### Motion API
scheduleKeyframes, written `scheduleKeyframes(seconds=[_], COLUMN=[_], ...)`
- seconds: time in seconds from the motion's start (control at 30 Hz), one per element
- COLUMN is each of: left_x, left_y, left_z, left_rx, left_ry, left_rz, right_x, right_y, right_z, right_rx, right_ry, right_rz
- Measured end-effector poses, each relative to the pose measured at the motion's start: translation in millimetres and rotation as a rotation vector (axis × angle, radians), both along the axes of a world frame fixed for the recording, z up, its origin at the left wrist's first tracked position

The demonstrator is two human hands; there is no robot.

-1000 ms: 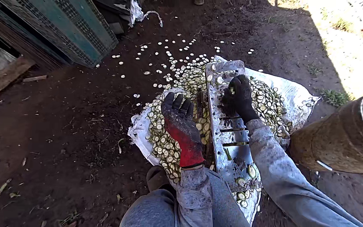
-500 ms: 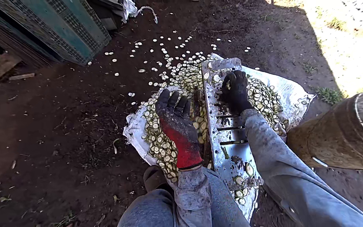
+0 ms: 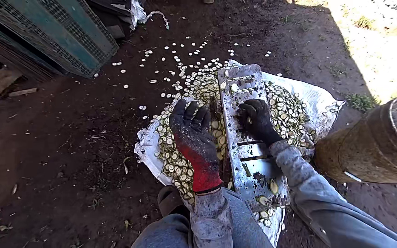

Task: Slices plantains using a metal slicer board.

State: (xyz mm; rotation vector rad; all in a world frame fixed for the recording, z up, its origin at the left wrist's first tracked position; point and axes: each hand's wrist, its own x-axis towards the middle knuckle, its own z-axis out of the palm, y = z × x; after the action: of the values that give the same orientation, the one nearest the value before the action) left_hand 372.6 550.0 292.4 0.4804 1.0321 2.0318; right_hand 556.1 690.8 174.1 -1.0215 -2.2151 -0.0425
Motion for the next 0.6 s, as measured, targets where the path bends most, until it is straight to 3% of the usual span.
scheduleKeyframes(seconds=[0.07,0.13,0.3,0.37,0.43,0.5,0.6], left_x=[-2.2,-3.2,0.5,2.9,5.2,5.2,-0.3], left_y=[-1.1,-3.0,-5.6,-5.2,-3.5,-2.2,-2.1], left_z=[-5.9,-9.0,-3.3,1.8,3.7,0.6,-7.2], left_rx=[-0.028,-0.044,-0.004,0.017,0.029,0.03,-0.014], left_ry=[-0.015,-0.042,-0.051,-0.052,-0.053,-0.026,-0.011], left_rz=[0.035,0.039,0.014,-0.003,-0.024,-0.022,0.014], right_x=[-13.0,-10.3,39.1,44.1,38.9,23.9,-8.7], right_y=[32.6,17.4,-145.7,-165.1,-129.7,-59.5,29.7], right_z=[19.1,20.1,-31.8,-31.7,-26.8,-15.2,12.9], right_rx=[-0.142,-0.173,0.037,0.054,0.033,-0.013,-0.125], right_ry=[-0.055,-0.049,0.069,0.031,-0.005,-0.048,-0.097], right_rz=[-0.075,-0.09,0.006,0.016,0.023,0.009,-0.157])
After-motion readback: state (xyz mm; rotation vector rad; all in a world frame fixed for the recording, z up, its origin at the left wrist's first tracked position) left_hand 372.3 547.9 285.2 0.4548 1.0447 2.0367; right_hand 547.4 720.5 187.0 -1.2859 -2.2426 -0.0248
